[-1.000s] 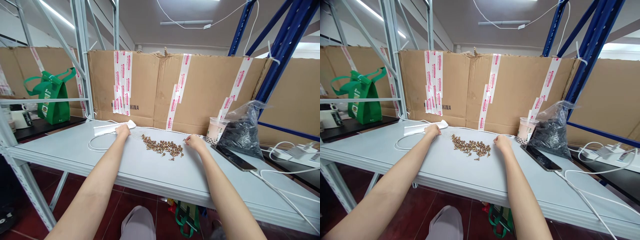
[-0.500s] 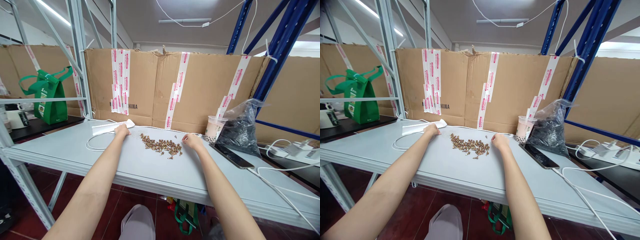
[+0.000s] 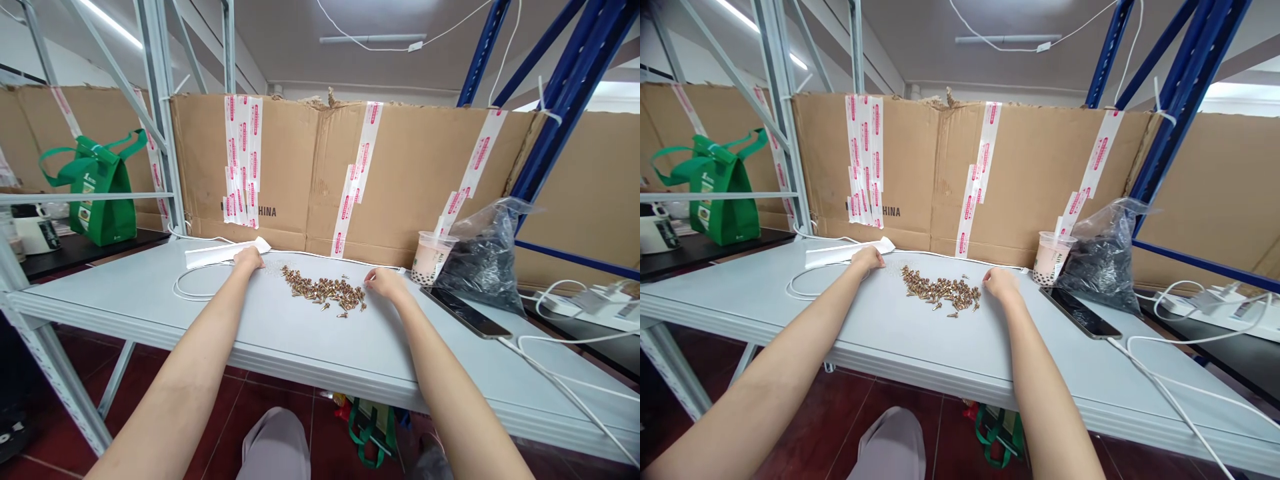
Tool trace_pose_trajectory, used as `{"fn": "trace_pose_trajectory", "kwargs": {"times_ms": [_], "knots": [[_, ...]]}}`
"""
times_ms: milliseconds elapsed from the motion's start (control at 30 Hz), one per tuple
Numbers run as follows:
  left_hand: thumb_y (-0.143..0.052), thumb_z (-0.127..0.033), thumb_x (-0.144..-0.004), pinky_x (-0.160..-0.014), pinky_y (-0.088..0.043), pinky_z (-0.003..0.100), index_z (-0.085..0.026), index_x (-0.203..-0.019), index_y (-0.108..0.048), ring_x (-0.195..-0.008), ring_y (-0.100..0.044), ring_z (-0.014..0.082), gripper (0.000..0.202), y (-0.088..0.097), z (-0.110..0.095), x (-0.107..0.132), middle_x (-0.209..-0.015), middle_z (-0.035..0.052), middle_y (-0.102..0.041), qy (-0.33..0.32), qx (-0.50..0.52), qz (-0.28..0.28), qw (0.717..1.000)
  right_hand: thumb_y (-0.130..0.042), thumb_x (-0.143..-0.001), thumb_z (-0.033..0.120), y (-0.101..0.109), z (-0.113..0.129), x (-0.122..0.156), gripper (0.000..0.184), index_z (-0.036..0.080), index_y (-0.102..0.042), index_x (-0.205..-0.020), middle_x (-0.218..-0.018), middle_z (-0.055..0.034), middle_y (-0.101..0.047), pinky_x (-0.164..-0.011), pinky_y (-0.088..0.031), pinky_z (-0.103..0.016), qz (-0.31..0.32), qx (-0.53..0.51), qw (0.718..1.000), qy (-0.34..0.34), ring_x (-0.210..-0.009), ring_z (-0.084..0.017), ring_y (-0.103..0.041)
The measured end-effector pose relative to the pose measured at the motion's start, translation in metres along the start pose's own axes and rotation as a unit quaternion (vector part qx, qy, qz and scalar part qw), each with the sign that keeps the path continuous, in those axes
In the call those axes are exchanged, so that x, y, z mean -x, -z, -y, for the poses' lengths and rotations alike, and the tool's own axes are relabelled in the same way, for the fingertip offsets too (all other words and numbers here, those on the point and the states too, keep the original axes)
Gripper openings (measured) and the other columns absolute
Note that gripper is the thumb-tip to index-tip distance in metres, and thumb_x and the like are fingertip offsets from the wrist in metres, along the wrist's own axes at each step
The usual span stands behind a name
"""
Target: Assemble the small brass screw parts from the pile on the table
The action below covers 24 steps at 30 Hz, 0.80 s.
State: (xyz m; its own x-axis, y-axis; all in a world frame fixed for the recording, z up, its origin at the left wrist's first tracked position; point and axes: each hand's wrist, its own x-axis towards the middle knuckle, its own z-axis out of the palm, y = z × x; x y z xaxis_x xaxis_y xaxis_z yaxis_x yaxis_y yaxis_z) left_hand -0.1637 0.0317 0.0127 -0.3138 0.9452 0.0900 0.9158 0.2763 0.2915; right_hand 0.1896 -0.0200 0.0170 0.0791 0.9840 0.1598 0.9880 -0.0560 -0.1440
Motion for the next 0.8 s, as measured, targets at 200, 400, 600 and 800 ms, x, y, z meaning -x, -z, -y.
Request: {"fn": "trace_pose_trajectory", "kwargs": {"times_ms": [200, 400, 600, 800], "knots": [[-0.065, -0.031, -0.060, -0.079, -0.040, 0.029, -0.020, -0.081, -0.063, -0.100, -0.053, 0.0235, 0.023, -0.0008, -0.0010, 0.0001, -0.104, 0.0084, -0.060, 0.009, 0.004, -0.006, 1.000, -0.052, -0.069, 0.026, 0.0012, 0.0008, 0.0023, 0.021, 0.024, -0.065, -0.085, -0.095, -0.0065, -0.063, -0.072, -0.040, -0.029, 0.000, 0.004, 1.000, 0.007, -0.088, -0.021, -0.057], [-0.063, -0.028, -0.062, -0.075, -0.040, 0.026, -0.022, -0.080, -0.065, -0.095, -0.055, 0.0204, 0.019, 0.0058, 0.0014, -0.0016, -0.100, 0.0050, -0.063, 0.000, 0.023, -0.002, 1.000, -0.051, -0.068, 0.025, 0.0013, 0.0012, 0.0019, 0.021, 0.025, -0.065, -0.085, -0.093, -0.0063, -0.063, -0.072, -0.040, -0.031, 0.004, 0.005, 1.000, 0.001, -0.088, -0.022, -0.057], [-0.066, -0.020, -0.058, -0.077, -0.040, 0.026, -0.025, -0.072, -0.067, -0.090, -0.057, 0.0187, 0.015, 0.0081, 0.0025, 0.0001, -0.094, 0.0004, -0.065, -0.014, 0.020, 0.010, 1.000, -0.051, -0.068, 0.025, 0.0002, 0.0008, 0.0007, 0.022, 0.024, -0.065, -0.086, -0.094, -0.0065, -0.063, -0.072, -0.040, -0.030, 0.005, 0.008, 1.000, 0.002, -0.088, -0.022, -0.057], [-0.068, -0.021, -0.056, -0.079, -0.040, 0.029, -0.024, -0.068, -0.067, -0.087, -0.058, 0.0206, 0.012, 0.0055, 0.0004, 0.0025, -0.090, 0.0025, -0.066, -0.021, -0.016, -0.005, 1.000, -0.050, -0.068, 0.024, 0.0003, 0.0013, 0.0016, 0.021, 0.025, -0.064, -0.084, -0.092, -0.0054, -0.064, -0.070, -0.040, -0.031, 0.003, 0.006, 1.000, 0.005, -0.087, -0.022, -0.057]]}}
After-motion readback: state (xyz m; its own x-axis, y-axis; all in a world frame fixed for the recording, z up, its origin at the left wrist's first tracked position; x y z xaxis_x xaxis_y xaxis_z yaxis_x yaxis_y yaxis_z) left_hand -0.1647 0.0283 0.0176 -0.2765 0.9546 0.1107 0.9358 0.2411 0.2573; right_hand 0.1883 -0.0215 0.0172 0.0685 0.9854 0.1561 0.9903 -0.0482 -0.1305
